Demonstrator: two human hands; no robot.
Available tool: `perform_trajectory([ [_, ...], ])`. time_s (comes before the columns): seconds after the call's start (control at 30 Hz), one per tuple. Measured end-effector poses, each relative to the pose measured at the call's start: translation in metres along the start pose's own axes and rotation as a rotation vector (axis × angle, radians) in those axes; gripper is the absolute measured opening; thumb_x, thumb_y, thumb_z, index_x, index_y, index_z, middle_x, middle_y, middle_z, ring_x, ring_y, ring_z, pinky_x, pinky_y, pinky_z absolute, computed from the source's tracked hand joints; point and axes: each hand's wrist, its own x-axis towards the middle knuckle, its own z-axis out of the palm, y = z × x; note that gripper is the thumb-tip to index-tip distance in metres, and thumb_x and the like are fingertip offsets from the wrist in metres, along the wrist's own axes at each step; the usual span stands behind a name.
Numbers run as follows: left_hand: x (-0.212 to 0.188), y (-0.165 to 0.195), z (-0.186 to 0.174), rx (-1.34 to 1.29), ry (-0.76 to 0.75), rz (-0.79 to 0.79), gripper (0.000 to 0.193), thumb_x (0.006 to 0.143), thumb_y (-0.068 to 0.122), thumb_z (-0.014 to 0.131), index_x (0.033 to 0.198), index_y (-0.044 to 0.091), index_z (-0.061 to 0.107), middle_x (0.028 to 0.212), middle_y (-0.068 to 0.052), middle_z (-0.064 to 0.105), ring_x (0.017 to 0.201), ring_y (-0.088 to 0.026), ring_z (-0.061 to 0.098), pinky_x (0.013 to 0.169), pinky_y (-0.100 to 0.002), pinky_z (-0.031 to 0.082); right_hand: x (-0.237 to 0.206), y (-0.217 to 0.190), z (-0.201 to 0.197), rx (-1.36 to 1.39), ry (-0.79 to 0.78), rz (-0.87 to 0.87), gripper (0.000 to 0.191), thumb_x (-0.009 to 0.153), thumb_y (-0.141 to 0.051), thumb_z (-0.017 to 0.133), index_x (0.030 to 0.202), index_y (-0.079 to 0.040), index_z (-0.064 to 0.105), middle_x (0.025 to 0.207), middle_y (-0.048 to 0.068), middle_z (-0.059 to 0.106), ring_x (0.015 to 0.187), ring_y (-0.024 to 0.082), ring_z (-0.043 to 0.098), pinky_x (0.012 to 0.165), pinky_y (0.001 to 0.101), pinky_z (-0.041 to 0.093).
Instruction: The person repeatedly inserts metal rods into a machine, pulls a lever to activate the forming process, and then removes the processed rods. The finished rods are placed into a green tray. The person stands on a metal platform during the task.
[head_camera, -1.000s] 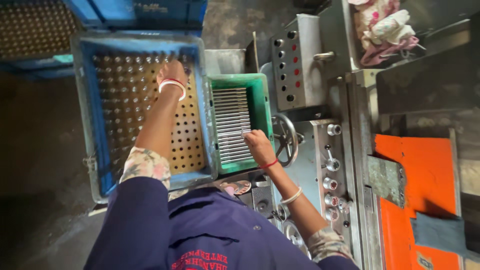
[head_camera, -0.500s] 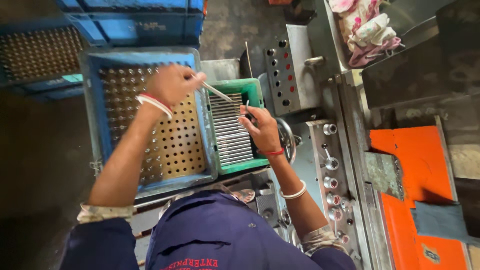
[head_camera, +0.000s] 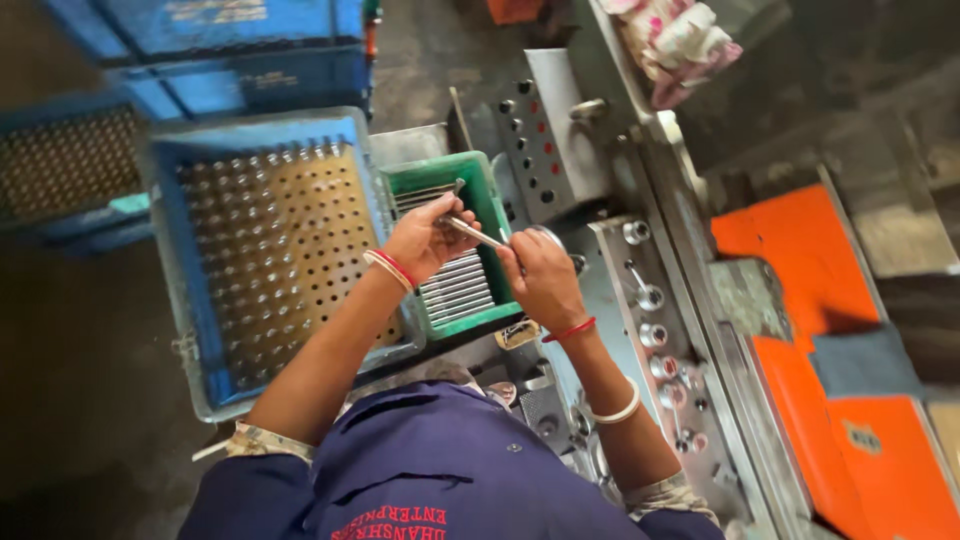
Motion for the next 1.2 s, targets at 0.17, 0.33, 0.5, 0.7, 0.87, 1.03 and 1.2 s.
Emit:
perform_trajectory([
  [0.17,0.016,-0.025,0.028,-0.006,-0.015,-0.04,0.023,0.102,0.028,0.058,0.094,0.007,0.064,0.09,-0.009,0.07,0.087,-0.026,0.072,0.087,-0.045,0.061,-0.026,-0.007,0.002,-0.166,0.039,0.022,0.016,0.097,-0.02,0.064,0.09,-0.006,0.061,0.088,0.013,0.059,0.087,0.035,0.059,0.079,0.0475,0.046],
  [0.33,0.016,-0.049,0.068,0.159,-0.135,0.339,0.016,0.107,0.025,0.067,0.107,0.009,0.066,0.079,0.003,0.055,0.059,-0.007,0.048,0.054,-0.027,0.044,-0.051,0.0,-0.003,0.02,0.001,0.197,0.031,0.092,-0.031,0.072,0.095,-0.002,0.064,0.085,0.014,0.059,0.082,0.034,0.059,0.072,0.0447,0.047],
  [0.5,-0.017,-0.042,0.097,1.114,0.003,0.871,0.028,0.092,0.026,0.076,0.102,0.004,0.063,0.065,0.003,0.06,0.056,-0.004,0.055,0.05,-0.024,0.042,-0.061,0.021,-0.022,0.267,-0.09,0.363,0.025,0.102,-0.024,0.062,0.088,-0.005,0.07,0.084,0.01,0.061,0.08,0.029,0.063,0.074,0.0387,0.049],
  [0.7,-0.024,-0.028,0.099,1.252,-0.086,0.575,0.04,0.098,0.031,0.074,0.072,0.001,0.068,0.057,-0.001,0.056,0.054,-0.004,0.046,0.049,-0.027,0.036,-0.057,0.023,-0.04,0.065,0.011,0.054,0.01,0.093,-0.014,0.071,0.097,-0.005,0.073,0.094,0.01,0.062,0.096,0.028,0.063,0.094,0.0433,0.047],
  [0.87,-0.019,-0.026,0.091,0.975,-0.149,0.272,0.039,0.096,0.034,0.072,0.079,-0.001,0.074,0.064,0.004,0.059,0.054,-0.002,0.049,0.047,-0.023,0.036,-0.042,0.013,-0.047,-0.236,0.105,-0.213,0.018,0.087,-0.014,0.077,0.102,-0.006,0.073,0.098,0.006,0.062,0.107,0.024,0.064,0.123,0.0496,0.036],
  [1.03,-0.025,-0.017,0.091,1.028,-0.061,0.048,0.039,0.092,0.036,0.073,0.08,-0.001,0.072,0.059,0.003,0.056,0.045,-0.004,0.042,0.038,-0.024,0.026,-0.038,0.014,-0.044,-0.422,0.006,-0.34,0.023,0.089,-0.017,0.076,0.106,-0.004,0.071,0.102,0.006,0.063,0.111,0.024,0.063,0.122,0.0491,0.039],
  [1.2,-0.037,-0.019,0.103,0.975,-0.055,0.073,0.042,0.094,0.036,0.072,0.074,0.0,0.066,0.057,0.004,0.049,0.045,-0.005,0.038,0.038,-0.026,0.024,-0.046,0.022,-0.026,0.294,-0.123,0.146,0.019,0.1,-0.019,0.068,0.089,-0.003,0.068,0.085,0.006,0.058,0.083,0.019,0.055,0.074,0.0365,0.046],
])
